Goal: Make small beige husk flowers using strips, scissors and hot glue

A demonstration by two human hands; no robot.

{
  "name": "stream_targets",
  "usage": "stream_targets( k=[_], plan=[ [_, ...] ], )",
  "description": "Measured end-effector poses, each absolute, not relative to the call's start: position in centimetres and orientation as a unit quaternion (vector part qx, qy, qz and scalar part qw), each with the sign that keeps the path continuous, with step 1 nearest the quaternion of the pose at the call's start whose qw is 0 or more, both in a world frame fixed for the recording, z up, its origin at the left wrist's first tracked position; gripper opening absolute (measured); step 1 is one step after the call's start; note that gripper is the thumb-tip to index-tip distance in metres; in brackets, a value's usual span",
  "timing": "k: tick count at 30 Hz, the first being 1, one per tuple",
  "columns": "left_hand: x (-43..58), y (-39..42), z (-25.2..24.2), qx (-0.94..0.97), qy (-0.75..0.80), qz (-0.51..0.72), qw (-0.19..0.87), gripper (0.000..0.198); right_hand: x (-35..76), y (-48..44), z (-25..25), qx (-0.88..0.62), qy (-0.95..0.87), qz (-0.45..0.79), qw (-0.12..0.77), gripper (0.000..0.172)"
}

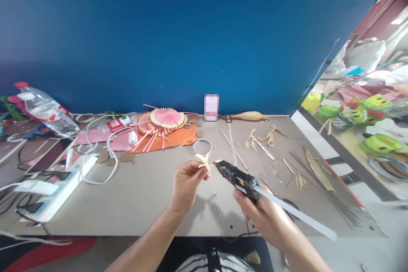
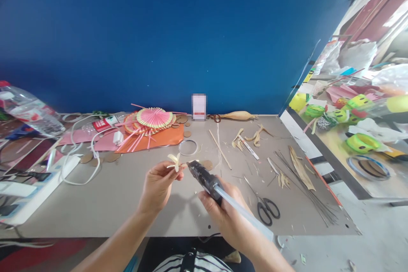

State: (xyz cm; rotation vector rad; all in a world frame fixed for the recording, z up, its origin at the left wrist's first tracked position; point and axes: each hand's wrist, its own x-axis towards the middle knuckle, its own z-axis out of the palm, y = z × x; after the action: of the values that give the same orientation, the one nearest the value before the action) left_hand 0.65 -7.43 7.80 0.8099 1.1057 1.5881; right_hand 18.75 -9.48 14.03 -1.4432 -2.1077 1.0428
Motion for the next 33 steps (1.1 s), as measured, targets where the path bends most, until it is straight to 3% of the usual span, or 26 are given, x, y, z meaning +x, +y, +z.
stream_targets(
  k=[12, 18, 22, 28, 31, 33],
  plan=[
    [0.2, -7.0, 7.5, 0.306, 0.471, 0.664, 0.493, 0.018, 19.5, -8.7, 13.1, -0.536, -0.735, 0.366, 0.196, 0.028],
    [-0.5, -6.5, 7.3, 0.228, 0.465, 0.678, 0.522, 0.020, 19.2, -7.2, 8.6, -0.575, -0.769, 0.237, 0.150, 0.016],
    [0.0, -6.4, 7.0, 0.235, 0.456, 0.661, 0.548, 0.017, 18.0, -7.2, 4.9, -0.573, -0.799, 0.161, 0.078, 0.019],
    [0.8, -6.3, 6.6, 0.202, 0.443, 0.646, 0.588, 0.020, 17.2, -6.8, 1.9, -0.587, -0.799, 0.117, 0.055, 0.018],
    [1.1, -6.4, 6.6, 0.192, 0.429, 0.638, 0.610, 0.021, 17.5, -6.2, 2.8, -0.577, -0.804, 0.114, 0.089, 0.020],
    [1.4, -6.5, 6.7, 0.186, 0.419, 0.629, 0.627, 0.022, 17.6, -5.8, 4.4, -0.549, -0.808, 0.137, 0.165, 0.023]
  ],
)
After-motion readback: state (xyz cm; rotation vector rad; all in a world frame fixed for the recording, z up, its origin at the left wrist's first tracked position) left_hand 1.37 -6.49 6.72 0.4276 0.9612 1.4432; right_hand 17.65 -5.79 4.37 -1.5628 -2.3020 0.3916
